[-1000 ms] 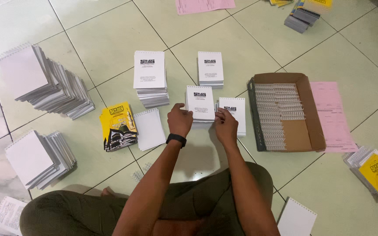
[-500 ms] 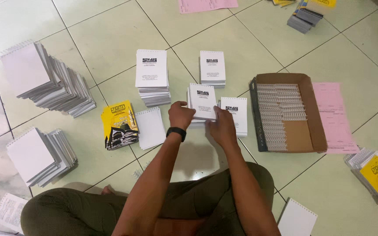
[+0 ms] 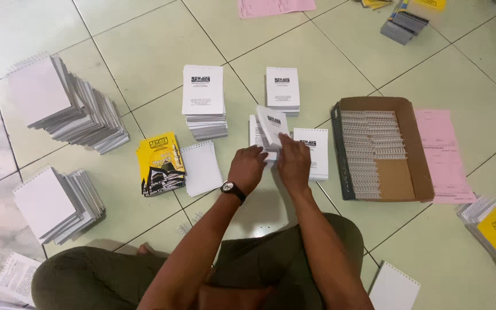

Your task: The person sits on the floor and assembles spiral-bound notebooks by hand. They take stacks of paper, insert spiral bindings, and place the finished notebooks into yellow packaging sleeves.

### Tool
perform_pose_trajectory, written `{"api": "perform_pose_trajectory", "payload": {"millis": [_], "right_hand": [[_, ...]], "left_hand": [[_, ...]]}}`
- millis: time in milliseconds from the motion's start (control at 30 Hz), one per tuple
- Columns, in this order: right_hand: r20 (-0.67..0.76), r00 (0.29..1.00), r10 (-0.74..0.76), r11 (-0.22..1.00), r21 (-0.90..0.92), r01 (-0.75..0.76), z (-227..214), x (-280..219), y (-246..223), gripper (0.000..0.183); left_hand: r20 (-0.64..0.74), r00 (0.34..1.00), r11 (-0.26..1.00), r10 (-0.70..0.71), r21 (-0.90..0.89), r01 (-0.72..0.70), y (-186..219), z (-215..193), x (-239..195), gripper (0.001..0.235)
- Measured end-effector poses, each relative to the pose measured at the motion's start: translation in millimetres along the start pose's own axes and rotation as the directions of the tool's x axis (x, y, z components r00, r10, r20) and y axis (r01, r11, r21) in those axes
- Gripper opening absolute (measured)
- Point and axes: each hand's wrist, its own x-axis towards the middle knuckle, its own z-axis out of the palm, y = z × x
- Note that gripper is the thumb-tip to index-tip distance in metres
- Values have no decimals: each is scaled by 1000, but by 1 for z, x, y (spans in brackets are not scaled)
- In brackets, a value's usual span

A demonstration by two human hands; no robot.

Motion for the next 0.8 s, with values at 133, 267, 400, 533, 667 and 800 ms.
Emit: {"api": "perform_pose_trajectory", "payload": {"millis": [133,267,400,533,667,800], "right_hand": [[-32,999,12,1000,-15,-13,-30,14,-13,44],[-39,999,-23,998,-58,21,-33,11,-21,43],[84,992,-91,993,-69,96,-21,4,-23,39],[113,984,-134,987,-77,143,-11,2,-26,43],[118,985,-127,986,-90,138,-8,-4,-23,39],[189,981,-39,998,-43,48,-4,-7,-19,35]], "left_hand": [[-45,997,998,62,-1,-62,-18,35,-3,25],[-156,983,995,99,1,-100,-27,51,-1,19],[-182,976,989,118,-65,-131,-32,50,2,7],[-133,982,985,131,-92,-144,-31,25,4,10],[-140,969,977,201,-47,-209,-35,25,4,13],[-104,934,906,342,300,-298,-33,13,4,13]]}}
